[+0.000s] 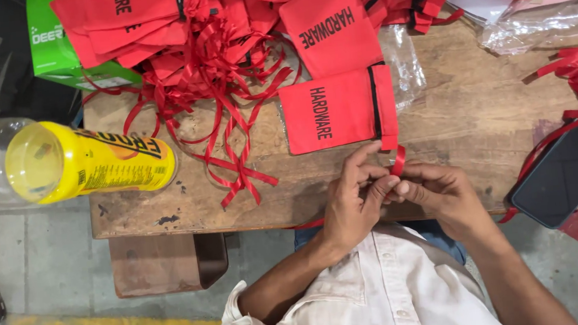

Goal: Tying red ribbons onto red fabric pouches labeled 'HARDWARE'.

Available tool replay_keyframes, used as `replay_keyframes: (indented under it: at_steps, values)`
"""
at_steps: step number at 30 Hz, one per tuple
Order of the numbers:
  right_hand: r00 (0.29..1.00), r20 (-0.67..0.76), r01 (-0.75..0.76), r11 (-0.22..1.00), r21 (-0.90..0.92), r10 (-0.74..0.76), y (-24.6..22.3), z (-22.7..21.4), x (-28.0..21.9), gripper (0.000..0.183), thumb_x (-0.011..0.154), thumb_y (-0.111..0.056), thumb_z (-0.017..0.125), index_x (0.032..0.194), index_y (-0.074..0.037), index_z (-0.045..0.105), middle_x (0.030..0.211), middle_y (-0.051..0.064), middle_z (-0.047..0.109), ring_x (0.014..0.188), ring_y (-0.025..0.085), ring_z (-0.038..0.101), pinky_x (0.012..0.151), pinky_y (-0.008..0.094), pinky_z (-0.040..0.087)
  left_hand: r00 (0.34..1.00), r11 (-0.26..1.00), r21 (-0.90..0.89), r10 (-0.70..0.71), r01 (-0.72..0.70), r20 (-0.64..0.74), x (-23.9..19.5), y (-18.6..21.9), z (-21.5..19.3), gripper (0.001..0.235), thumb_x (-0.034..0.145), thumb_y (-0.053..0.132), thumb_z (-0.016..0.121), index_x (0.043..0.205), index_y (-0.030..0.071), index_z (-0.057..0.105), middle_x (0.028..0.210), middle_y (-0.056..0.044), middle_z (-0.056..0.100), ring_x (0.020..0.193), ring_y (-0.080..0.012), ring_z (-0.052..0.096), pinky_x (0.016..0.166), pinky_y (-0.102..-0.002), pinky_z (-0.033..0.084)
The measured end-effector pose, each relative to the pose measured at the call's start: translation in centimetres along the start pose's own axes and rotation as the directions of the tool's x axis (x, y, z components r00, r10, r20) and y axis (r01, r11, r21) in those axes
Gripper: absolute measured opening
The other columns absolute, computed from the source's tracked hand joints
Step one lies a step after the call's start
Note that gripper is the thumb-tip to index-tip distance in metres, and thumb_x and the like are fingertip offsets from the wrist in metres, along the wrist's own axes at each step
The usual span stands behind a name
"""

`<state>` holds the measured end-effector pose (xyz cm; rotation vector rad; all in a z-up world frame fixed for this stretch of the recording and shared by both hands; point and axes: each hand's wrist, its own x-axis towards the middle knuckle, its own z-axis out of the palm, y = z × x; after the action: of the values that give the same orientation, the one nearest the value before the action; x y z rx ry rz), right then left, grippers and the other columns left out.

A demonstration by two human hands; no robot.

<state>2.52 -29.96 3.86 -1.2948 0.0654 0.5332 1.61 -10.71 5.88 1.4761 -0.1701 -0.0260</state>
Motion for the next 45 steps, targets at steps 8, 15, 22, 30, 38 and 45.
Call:
replay_keyframes:
  at_steps: [8,15,22,30,38,45]
  values:
    - [0.991,-0.03,0.135,0.947,0.291,-0.132,0.3,-0.3,0.2,0.02,0.103,-0.005,0.063,0.117,0.007,0.069,0.117,0.011,0.069,0.108,0.019,0.066,0.093,0.034,0.054,0.996,0.996,0.034,-0.078,0.077,0.04,0.3,-0.1,0.1,0.064,0.102,0.006,0.068,0.155,0.003,0.033,0.087,-0.01,0.072,0.075,-0.0129,0.071,0.064,-0.025,0.059]
    - [0.93,-0.225,0.263,0.953,-0.15,-0.292,-0.6,-0.3,-2.1,0.015,0.104,-0.007,0.06,0.111,0.003,0.069,0.113,0.008,0.068,0.106,0.014,0.062,0.094,0.027,0.049,0.994,0.979,0.201,-0.005,-0.017,0.105,1.3,0.9,-0.7,0.045,0.099,0.017,0.074,0.139,0.005,0.058,0.104,-0.01,0.076,0.089,-0.0145,0.076,0.075,-0.027,0.062]
    - [0.867,-0.261,0.291,0.856,-0.427,-0.425,0.8,0.3,-3.5,0.012,0.101,-0.005,0.066,0.109,0.002,0.07,0.113,0.009,0.068,0.104,0.016,0.063,0.09,0.027,0.05,0.931,0.96,0.214,-0.235,0.179,0.278,1.0,0.7,0.6,0.036,0.09,0.018,0.079,0.122,0.004,0.069,0.101,-0.009,0.076,0.083,-0.0145,0.076,0.072,-0.028,0.062]
    - [0.815,-0.033,0.117,0.22,-0.968,-0.579,-0.9,0.6,-4.2,0.03,0.097,-0.015,0.067,0.122,0.002,0.068,0.13,0.014,0.068,0.124,0.027,0.061,0.109,0.046,0.041,0.966,0.941,0.272,-0.236,0.2,0.109,-0.3,0.2,-1.6,0.014,0.093,0.015,0.077,0.098,0.002,0.077,0.08,-0.007,0.074,0.068,-0.0101,0.07,0.06,-0.027,0.054]
    - [0.876,-0.052,-0.132,-0.135,-0.982,-0.479,-0.1,-1.6,-1.9,0.053,0.098,-0.03,0.064,0.14,0.002,0.063,0.151,0.016,0.058,0.147,0.031,0.045,0.12,0.062,0.024,0.956,0.946,0.154,-0.293,0.284,0.034,-0.7,-0.3,-1.8,0.018,0.094,0.017,0.076,0.101,0.0,0.078,0.074,-0.004,0.071,0.062,-0.0056,0.063,0.055,-0.022,0.049]
    - [0.816,-0.088,-0.158,-0.074,-0.985,-0.571,1.5,-5.0,0.0,0.037,0.098,-0.015,0.066,0.133,-0.007,0.069,0.151,0.012,0.06,0.138,0.036,0.049,0.113,0.055,0.034,0.976,0.965,0.177,-0.207,0.193,0.065,-1.2,-0.4,-1.7,0.019,0.095,0.019,0.076,0.1,0.0,0.076,0.076,-0.003,0.071,0.063,-0.0055,0.066,0.055,-0.024,0.05]
